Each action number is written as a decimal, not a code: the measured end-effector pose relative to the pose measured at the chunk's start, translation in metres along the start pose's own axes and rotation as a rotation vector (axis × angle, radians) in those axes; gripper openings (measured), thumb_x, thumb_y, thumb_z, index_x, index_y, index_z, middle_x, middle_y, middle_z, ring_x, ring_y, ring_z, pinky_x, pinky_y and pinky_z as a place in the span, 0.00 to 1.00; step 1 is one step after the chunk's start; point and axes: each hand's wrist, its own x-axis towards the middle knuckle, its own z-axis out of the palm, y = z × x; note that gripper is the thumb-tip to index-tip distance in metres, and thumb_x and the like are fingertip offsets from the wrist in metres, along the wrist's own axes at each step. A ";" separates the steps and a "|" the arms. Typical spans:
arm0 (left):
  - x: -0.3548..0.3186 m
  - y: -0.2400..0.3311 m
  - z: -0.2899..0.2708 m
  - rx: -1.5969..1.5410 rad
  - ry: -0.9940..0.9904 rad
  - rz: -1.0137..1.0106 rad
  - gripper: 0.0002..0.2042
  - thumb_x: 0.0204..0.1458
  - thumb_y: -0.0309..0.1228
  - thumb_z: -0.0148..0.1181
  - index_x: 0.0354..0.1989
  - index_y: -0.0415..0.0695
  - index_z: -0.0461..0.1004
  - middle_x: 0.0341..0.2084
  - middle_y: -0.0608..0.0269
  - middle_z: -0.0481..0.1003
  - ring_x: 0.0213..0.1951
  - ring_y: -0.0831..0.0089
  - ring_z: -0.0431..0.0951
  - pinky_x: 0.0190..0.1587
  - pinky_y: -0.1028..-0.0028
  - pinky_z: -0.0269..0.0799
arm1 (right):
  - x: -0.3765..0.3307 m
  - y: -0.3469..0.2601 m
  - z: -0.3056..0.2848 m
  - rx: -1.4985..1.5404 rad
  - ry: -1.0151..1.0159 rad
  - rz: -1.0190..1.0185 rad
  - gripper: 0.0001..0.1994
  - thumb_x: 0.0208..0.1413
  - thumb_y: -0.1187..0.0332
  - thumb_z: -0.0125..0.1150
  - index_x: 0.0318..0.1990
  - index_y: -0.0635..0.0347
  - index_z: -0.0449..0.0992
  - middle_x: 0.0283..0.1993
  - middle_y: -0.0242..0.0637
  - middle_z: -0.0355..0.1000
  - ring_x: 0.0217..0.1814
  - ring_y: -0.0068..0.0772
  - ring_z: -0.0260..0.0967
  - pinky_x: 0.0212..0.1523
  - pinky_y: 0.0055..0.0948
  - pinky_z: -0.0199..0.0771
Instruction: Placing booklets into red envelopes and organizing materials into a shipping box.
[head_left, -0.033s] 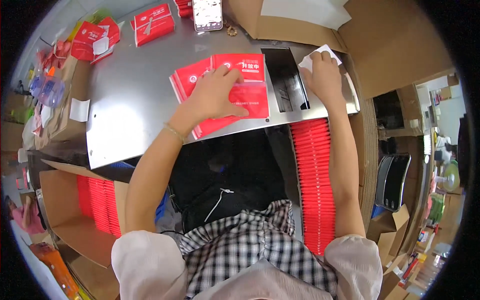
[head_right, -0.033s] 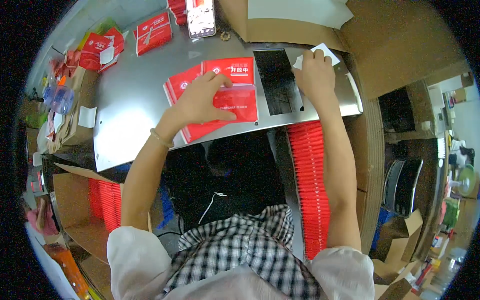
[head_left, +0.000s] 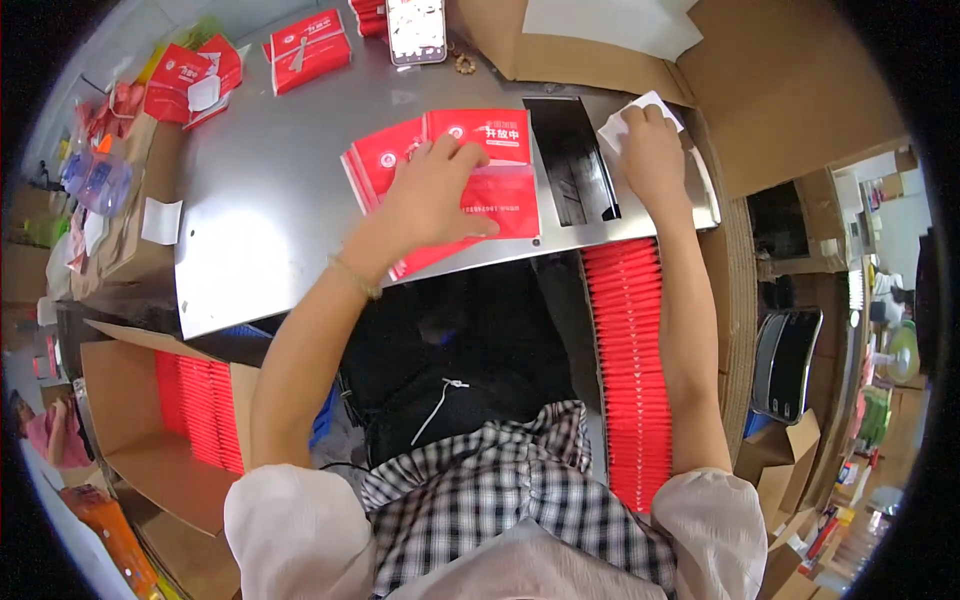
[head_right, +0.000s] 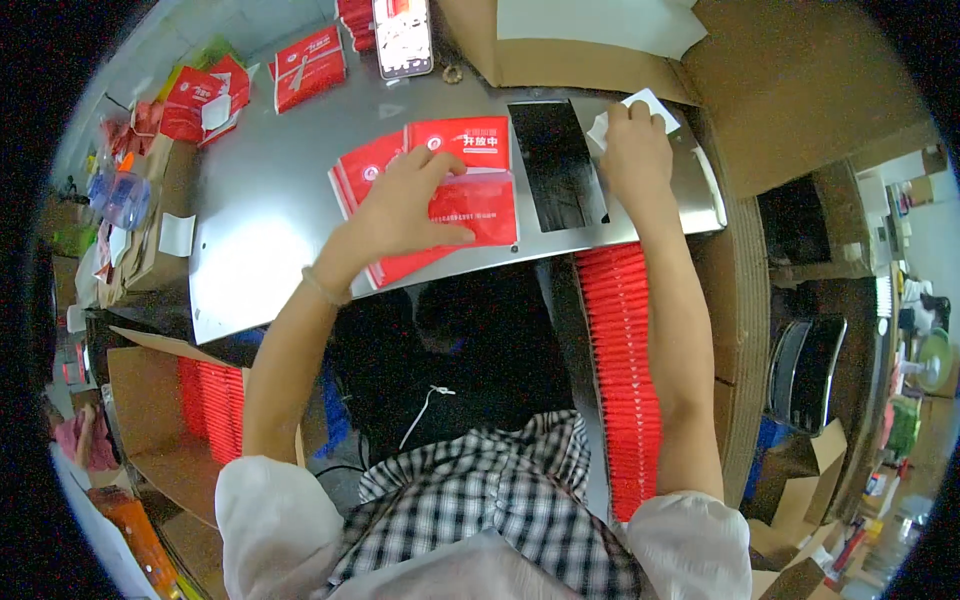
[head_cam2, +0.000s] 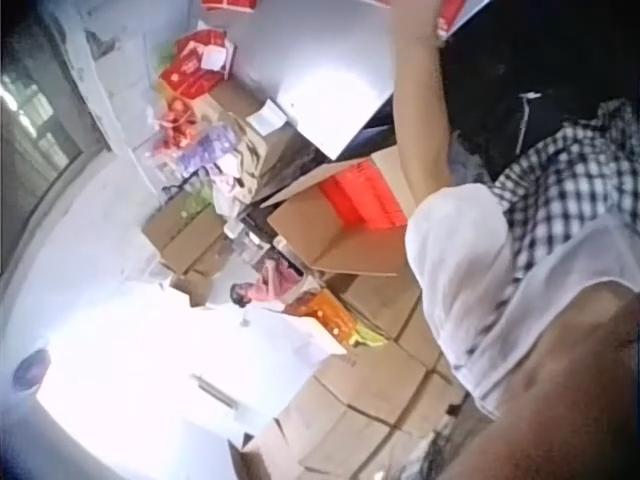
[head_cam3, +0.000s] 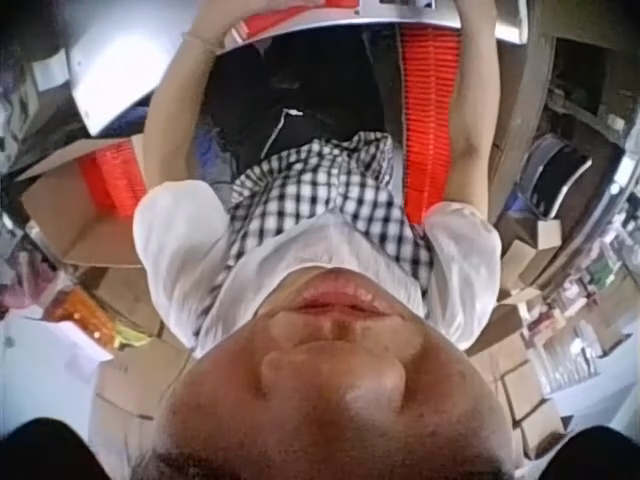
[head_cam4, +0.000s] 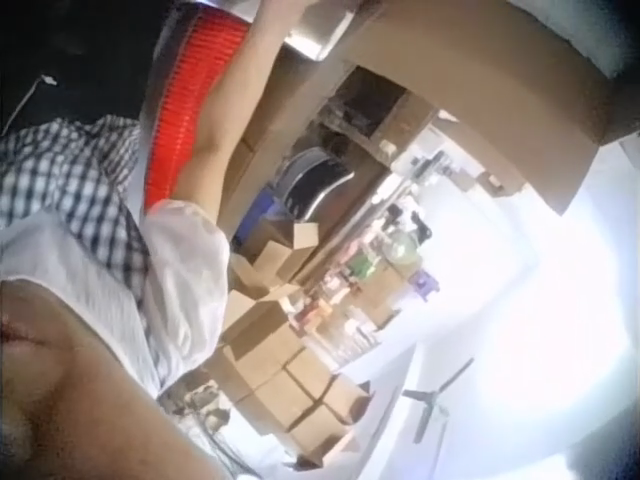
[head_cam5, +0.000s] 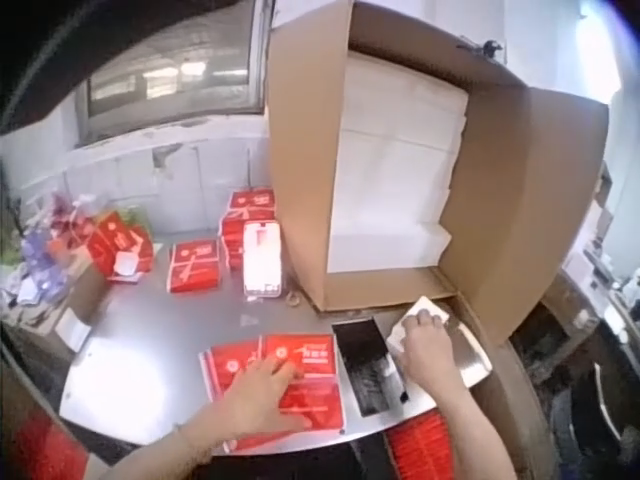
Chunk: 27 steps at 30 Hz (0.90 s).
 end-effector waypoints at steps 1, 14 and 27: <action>-0.003 0.004 0.001 0.001 -0.001 0.002 0.31 0.38 0.43 0.76 0.50 0.42 0.72 0.44 0.49 0.70 0.50 0.49 0.71 0.52 0.56 0.69 | 0.000 0.010 0.007 0.233 -0.007 0.064 0.08 0.54 0.71 0.62 0.40 0.62 0.80 0.39 0.47 0.75 0.43 0.50 0.75 0.46 0.41 0.74; 0.018 0.004 -0.014 0.068 -0.224 -0.097 0.33 0.34 0.47 0.77 0.46 0.41 0.72 0.45 0.52 0.74 0.52 0.51 0.71 0.52 0.56 0.68 | 0.005 -0.060 -0.034 1.294 0.362 0.366 0.16 0.58 0.78 0.54 0.55 0.62 0.70 0.39 0.33 0.73 0.41 0.23 0.70 0.40 0.27 0.73; -0.011 0.019 -0.001 0.232 0.215 0.077 0.27 0.33 0.50 0.75 0.44 0.55 0.78 0.49 0.62 0.72 0.66 0.50 0.58 0.59 0.41 0.47 | -0.027 -0.035 0.001 0.600 0.147 -0.078 0.08 0.47 0.67 0.62 0.36 0.53 0.80 0.48 0.39 0.73 0.54 0.46 0.66 0.54 0.48 0.64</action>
